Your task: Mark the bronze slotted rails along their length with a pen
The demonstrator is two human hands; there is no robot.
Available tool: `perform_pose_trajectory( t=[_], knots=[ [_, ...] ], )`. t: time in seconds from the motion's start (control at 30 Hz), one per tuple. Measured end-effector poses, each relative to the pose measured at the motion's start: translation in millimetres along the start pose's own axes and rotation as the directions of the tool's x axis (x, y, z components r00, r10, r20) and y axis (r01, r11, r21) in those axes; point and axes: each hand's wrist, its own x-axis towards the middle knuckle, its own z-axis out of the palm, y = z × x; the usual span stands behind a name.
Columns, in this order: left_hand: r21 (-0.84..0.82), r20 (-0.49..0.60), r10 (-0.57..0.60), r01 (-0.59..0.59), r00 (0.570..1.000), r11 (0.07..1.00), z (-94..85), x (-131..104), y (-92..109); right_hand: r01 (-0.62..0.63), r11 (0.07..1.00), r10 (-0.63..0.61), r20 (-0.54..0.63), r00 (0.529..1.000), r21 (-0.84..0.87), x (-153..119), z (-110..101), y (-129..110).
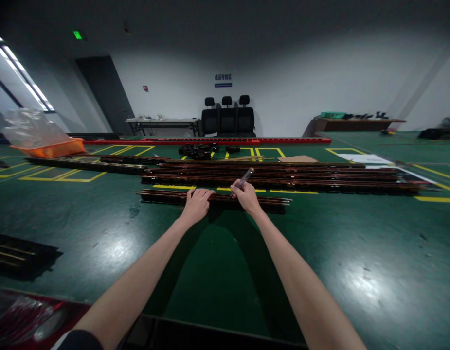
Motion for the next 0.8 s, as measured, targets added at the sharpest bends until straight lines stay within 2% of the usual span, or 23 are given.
perform_pose_trajectory(
  t=[0.8],
  knots=[
    [0.017, -0.002, 0.004, -0.004, 1.0, 1.0, 1.9, 0.6, -1.9, 0.01, 1.0, -0.01, 0.005, 1.0, -0.007, 0.8, -1.5, 4.2]
  ],
)
